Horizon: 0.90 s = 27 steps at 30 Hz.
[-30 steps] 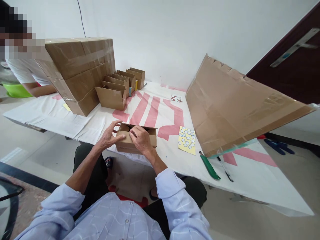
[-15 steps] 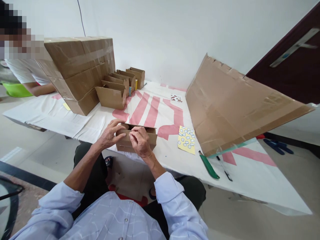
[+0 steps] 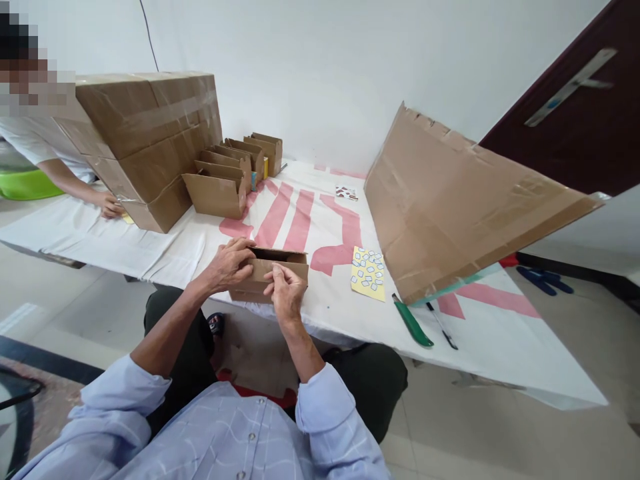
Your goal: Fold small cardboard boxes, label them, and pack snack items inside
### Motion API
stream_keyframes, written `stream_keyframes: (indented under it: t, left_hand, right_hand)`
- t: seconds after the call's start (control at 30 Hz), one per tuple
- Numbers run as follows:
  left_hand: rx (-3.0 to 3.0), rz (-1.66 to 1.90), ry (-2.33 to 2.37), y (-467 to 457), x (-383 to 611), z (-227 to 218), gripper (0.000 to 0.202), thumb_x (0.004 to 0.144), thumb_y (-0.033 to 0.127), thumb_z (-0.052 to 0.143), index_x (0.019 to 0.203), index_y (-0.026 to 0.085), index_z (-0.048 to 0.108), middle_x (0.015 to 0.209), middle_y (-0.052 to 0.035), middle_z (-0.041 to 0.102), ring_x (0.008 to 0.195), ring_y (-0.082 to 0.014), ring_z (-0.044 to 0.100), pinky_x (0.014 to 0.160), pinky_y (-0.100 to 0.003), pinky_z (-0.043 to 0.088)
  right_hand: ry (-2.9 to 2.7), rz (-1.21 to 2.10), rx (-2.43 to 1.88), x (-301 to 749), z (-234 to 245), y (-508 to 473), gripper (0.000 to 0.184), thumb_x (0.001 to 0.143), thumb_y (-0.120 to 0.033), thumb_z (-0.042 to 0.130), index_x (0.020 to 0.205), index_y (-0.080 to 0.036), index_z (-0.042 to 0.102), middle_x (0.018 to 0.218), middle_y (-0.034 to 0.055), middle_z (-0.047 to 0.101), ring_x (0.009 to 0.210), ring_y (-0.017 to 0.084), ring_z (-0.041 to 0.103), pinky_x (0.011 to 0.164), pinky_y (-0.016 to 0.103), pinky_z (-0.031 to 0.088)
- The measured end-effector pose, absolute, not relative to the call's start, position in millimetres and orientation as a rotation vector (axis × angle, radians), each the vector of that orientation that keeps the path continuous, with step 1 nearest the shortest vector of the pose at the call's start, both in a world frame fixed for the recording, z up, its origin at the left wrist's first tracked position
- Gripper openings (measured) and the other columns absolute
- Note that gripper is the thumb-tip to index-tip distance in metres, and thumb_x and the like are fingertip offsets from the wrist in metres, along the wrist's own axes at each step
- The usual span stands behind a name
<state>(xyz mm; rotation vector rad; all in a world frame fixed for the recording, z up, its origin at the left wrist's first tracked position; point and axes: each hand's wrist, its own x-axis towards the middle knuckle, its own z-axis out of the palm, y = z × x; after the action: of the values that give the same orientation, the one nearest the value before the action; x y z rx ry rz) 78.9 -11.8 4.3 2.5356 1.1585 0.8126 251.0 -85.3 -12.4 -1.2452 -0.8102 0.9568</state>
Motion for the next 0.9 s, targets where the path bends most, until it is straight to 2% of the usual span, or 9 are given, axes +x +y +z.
stream_keyframes:
  t: [0.17,0.27,0.4,0.6,0.73,0.9]
  left_hand:
    - [2.484,0.838,1.122,-8,78,4,0.017,0.091,0.020,0.059,0.091,0.022,0.076,0.135,-0.0116,0.072,0.131,-0.0351,0.062,0.108,-0.056,0.051]
    - [2.451,0.862,1.133,-7,80,5,0.020,0.097,0.032,0.064,0.084,0.022,0.076,0.132,-0.0106,0.073,0.125,-0.0342,0.065,0.109,-0.056,0.051]
    - [2.408,0.899,1.229,-5,86,2,0.032,0.094,0.046,0.078,0.073,0.022,0.073,0.125,-0.0113,0.075,0.122,-0.0354,0.065,0.106,-0.054,0.053]
    - [2.348,0.959,1.263,-1,92,-3,0.038,0.090,0.043,0.082,0.062,0.023,0.066,0.107,-0.0108,0.074,0.123,-0.0359,0.066,0.104,-0.053,0.055]
    - [2.294,0.967,1.322,-5,96,2,0.041,0.097,0.048,0.074,0.065,0.023,0.071,0.112,-0.0111,0.076,0.122,-0.0360,0.067,0.105,-0.056,0.053]
    - [2.284,0.933,1.380,-7,99,5,0.040,0.087,0.047,0.084,0.061,0.022,0.067,0.116,-0.0119,0.076,0.123,-0.0408,0.065,0.103,-0.061,0.053]
  right_hand:
    - [-0.804,1.010,-1.214,249,-13,-91,0.043,0.079,-0.057,0.074,0.094,-0.017,0.082,0.071,0.0034,0.076,0.041,0.010,0.054,0.037,0.022,0.029]
    - [-0.810,1.012,-1.208,248,-14,-93,0.044,0.081,-0.057,0.073,0.096,-0.017,0.082,0.073,0.0040,0.077,0.042,0.010,0.054,0.038,0.022,0.030]
    - [-0.823,1.010,-1.199,249,-16,-92,0.048,0.081,-0.058,0.072,0.101,-0.016,0.084,0.074,0.0040,0.077,0.042,0.010,0.055,0.038,0.023,0.031]
    - [-0.872,0.993,-1.212,252,-20,-92,0.049,0.084,-0.059,0.070,0.106,-0.017,0.084,0.075,0.0029,0.078,0.042,0.010,0.056,0.040,0.024,0.034]
    - [-0.884,0.986,-1.205,252,-23,-92,0.046,0.086,-0.058,0.071,0.105,-0.018,0.084,0.075,0.0024,0.078,0.041,0.010,0.055,0.041,0.024,0.035]
    - [-0.905,0.981,-1.195,253,-26,-92,0.045,0.088,-0.055,0.069,0.109,-0.018,0.084,0.076,0.0025,0.079,0.042,0.010,0.057,0.042,0.024,0.037]
